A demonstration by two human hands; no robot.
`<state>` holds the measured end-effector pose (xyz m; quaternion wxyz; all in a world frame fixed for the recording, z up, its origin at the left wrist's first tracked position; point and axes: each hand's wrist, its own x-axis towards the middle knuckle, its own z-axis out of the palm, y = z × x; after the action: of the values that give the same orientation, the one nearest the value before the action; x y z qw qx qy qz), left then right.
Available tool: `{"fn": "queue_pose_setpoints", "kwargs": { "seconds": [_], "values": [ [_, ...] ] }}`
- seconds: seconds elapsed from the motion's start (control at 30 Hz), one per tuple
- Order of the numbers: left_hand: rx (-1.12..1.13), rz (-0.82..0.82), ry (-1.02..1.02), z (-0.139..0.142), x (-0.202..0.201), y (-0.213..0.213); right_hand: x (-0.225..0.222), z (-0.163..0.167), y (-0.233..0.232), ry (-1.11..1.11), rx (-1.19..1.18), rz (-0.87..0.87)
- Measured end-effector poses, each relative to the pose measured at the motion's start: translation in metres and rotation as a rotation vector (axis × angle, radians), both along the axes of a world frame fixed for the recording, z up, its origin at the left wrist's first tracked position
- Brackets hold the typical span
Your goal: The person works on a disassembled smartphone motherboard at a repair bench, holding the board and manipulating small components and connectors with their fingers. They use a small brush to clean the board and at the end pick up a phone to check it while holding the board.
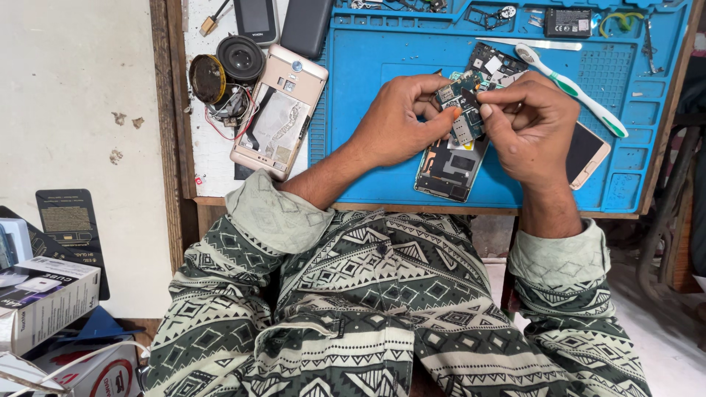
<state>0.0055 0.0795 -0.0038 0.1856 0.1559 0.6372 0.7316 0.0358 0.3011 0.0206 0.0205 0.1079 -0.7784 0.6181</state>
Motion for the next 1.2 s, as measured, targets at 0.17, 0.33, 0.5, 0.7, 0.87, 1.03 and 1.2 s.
{"fn": "queue_pose_setpoints", "kwargs": {
  "seconds": [0.17,0.33,0.5,0.7,0.87,1.03,1.2],
  "values": [
    [-0.008,0.000,-0.004,0.0007,0.0002,0.0001,0.0011,-0.0023,0.0008,0.010,0.044,-0.029],
    [-0.040,0.010,0.033,0.0018,-0.0009,-0.0007,0.0002,-0.0025,0.0010,0.013,0.061,-0.015],
    [-0.039,0.007,0.027,0.0019,-0.0006,0.0003,0.0010,-0.0019,0.0000,0.003,0.063,-0.018],
    [-0.033,0.001,0.029,0.0006,-0.0013,-0.0001,-0.0003,-0.0024,-0.0012,-0.009,0.051,-0.014],
    [-0.039,0.000,0.025,0.0001,-0.0012,-0.0002,-0.0009,-0.0024,-0.0003,-0.015,0.037,0.004],
    [-0.055,0.001,0.013,0.0000,-0.0020,0.0005,-0.0023,-0.0023,-0.0001,-0.017,0.052,0.001],
    [-0.036,0.005,0.003,0.0000,-0.0015,0.0006,-0.0020,-0.0040,-0.0003,-0.021,0.035,0.010]
  ]
}}
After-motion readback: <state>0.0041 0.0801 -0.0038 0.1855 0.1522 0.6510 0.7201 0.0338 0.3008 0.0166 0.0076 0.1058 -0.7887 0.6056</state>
